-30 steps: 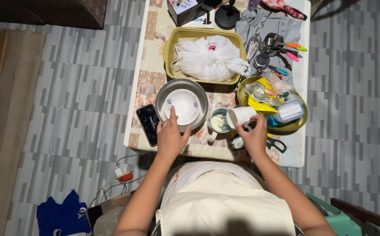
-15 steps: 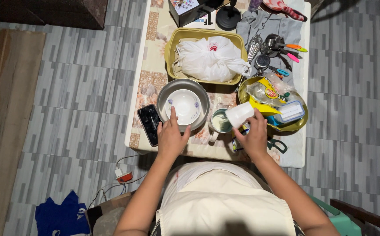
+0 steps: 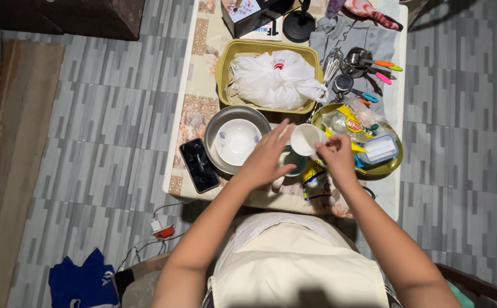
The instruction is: Prepare a drink by mixing ingredients in a cup and bowl using a spoon and small packets.
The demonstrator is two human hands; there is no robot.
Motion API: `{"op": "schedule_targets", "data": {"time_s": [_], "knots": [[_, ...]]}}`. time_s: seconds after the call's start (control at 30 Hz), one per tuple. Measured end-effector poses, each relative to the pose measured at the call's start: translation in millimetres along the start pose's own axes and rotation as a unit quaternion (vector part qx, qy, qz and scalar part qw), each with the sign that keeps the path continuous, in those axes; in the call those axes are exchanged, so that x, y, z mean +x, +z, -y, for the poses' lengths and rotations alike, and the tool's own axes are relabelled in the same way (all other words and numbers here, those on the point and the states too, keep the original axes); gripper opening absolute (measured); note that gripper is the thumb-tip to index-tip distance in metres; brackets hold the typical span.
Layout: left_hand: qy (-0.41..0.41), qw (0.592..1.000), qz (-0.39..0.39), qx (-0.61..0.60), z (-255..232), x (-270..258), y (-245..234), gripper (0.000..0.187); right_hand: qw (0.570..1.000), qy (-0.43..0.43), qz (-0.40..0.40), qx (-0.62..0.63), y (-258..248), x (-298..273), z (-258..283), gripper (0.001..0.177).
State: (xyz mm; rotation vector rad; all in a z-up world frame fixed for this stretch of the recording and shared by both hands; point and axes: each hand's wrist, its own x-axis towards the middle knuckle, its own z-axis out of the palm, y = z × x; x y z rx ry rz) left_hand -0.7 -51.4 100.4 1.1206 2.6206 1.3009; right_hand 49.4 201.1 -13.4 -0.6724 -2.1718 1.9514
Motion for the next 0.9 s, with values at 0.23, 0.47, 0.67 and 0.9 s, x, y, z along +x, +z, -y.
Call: {"op": "schedule_targets", "data": {"time_s": [0.23, 0.47, 0.67, 0.9], "knots": [[0.055, 0.998, 0.029, -0.021, 17.5, 52.1, 22.3, 0.092, 0.998, -0.014, 0.063, 0.027, -3.1, 20.6, -4.5, 0.042], [-0.048, 0.995, 0.070, 0.059, 59.8, 55.7, 24.7, 0.089, 0.953, -0.096, 0.104, -0.268, 16.9, 28.5, 12.2, 0.055], [-0.009, 0.982, 0.140, 0.128, 103.0, 56.9, 63.7, 0.087, 0.951, -0.109, 0.179, -0.228, 21.3, 11.8, -31.9, 0.026], [0.070, 0.953, 0.214, 0.201, 125.0, 78.0, 86.9, 0.086, 0.905, -0.295, 0.230, -0.203, 3.5, -28.4, 3.8, 0.017]]}}
